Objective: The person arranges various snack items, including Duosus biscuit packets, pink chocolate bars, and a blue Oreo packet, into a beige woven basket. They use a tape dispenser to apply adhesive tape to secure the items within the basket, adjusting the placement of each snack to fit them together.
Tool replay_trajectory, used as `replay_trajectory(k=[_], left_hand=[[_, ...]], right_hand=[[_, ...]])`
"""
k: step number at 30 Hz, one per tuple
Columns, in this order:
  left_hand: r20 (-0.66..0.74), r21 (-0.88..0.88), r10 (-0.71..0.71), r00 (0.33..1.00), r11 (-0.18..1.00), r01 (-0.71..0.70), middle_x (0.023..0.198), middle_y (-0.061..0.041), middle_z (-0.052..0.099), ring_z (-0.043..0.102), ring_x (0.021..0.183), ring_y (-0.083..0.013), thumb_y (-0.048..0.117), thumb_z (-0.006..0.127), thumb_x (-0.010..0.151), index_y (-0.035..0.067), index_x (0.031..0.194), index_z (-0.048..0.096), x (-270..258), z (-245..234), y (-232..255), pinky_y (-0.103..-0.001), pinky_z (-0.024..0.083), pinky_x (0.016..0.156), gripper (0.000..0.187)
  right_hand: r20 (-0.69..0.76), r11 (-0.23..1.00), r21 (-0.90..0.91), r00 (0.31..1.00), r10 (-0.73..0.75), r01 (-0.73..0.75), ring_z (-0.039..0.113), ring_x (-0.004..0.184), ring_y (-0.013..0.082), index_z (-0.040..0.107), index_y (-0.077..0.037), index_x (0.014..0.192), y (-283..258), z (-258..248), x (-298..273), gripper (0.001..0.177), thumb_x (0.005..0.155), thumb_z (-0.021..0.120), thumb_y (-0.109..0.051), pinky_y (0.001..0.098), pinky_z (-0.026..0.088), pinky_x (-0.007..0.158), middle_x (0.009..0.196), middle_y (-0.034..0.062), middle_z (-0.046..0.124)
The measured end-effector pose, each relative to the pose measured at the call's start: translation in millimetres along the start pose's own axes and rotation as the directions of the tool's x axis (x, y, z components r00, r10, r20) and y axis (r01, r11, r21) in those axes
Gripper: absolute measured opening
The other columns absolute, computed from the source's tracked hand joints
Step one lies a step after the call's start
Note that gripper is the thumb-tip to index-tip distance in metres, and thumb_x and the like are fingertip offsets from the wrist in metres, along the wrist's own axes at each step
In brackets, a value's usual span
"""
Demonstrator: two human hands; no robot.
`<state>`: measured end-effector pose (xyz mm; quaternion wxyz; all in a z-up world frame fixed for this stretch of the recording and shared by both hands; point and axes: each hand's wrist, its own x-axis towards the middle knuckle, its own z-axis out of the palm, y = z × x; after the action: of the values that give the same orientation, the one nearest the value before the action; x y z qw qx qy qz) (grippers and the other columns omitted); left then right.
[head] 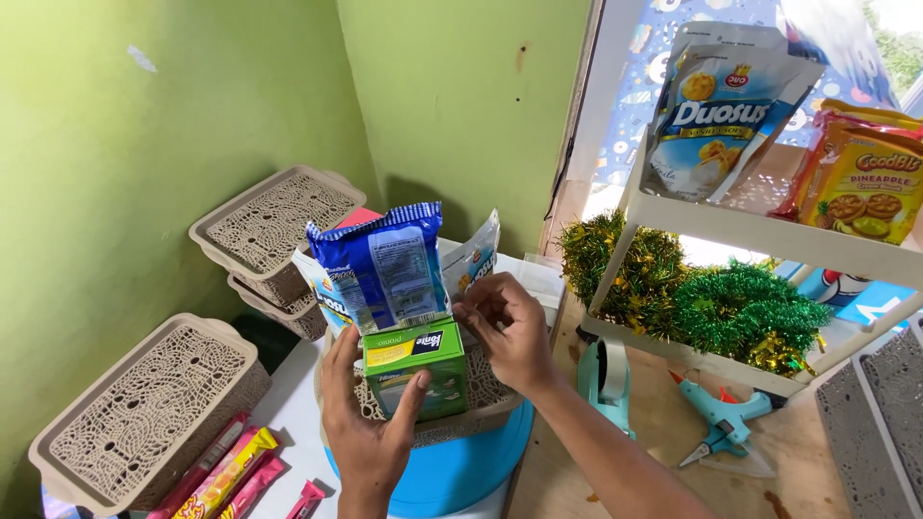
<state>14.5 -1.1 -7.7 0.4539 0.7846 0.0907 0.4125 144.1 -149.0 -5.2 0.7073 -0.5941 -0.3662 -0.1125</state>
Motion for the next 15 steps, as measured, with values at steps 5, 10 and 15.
replay_trajectory(k=[5,10,15], left_hand=[[0.016,0.036,-0.037,0.999,0.999,0.037,0.146,-0.015,0.054,0.057,0.127,-0.0285,0.039,0.079,0.078,0.008,0.149,0.048,0,-3,0,-0.045,0.051,0.100,0.083],[0.016,0.031,-0.005,1.000,1.000,0.005,0.147,-0.017,0.053,0.054,0.132,-0.0300,0.037,0.079,0.079,0.007,0.147,0.049,0,-3,-1,-0.045,0.050,0.104,0.081],[0.041,0.059,0.011,0.999,0.998,-0.014,0.146,-0.019,0.053,0.048,0.140,-0.0330,0.038,0.078,0.080,0.005,0.148,0.047,2,-7,2,-0.046,0.046,0.111,0.082]], right_hand=[[0.047,0.966,-0.178,0.982,-0.184,0.190,0.064,0.081,0.0160,0.071,0.001,0.108,-9,1,1,0.015,0.095,0.069,0.006,0.0219,0.053,0.064,0.103,0.0127,0.063],[0.057,0.896,-0.325,0.952,-0.302,0.304,0.062,0.092,0.0200,0.074,-0.003,0.112,-11,-5,0,0.017,0.096,0.070,-0.002,0.0266,0.058,0.069,0.103,0.0117,0.057],[0.264,0.470,-0.672,0.778,-0.570,0.573,0.061,0.074,0.0240,0.076,-0.005,0.113,-7,-12,-2,0.066,0.107,0.033,-0.055,0.0372,0.051,0.055,0.099,0.0171,0.057]])
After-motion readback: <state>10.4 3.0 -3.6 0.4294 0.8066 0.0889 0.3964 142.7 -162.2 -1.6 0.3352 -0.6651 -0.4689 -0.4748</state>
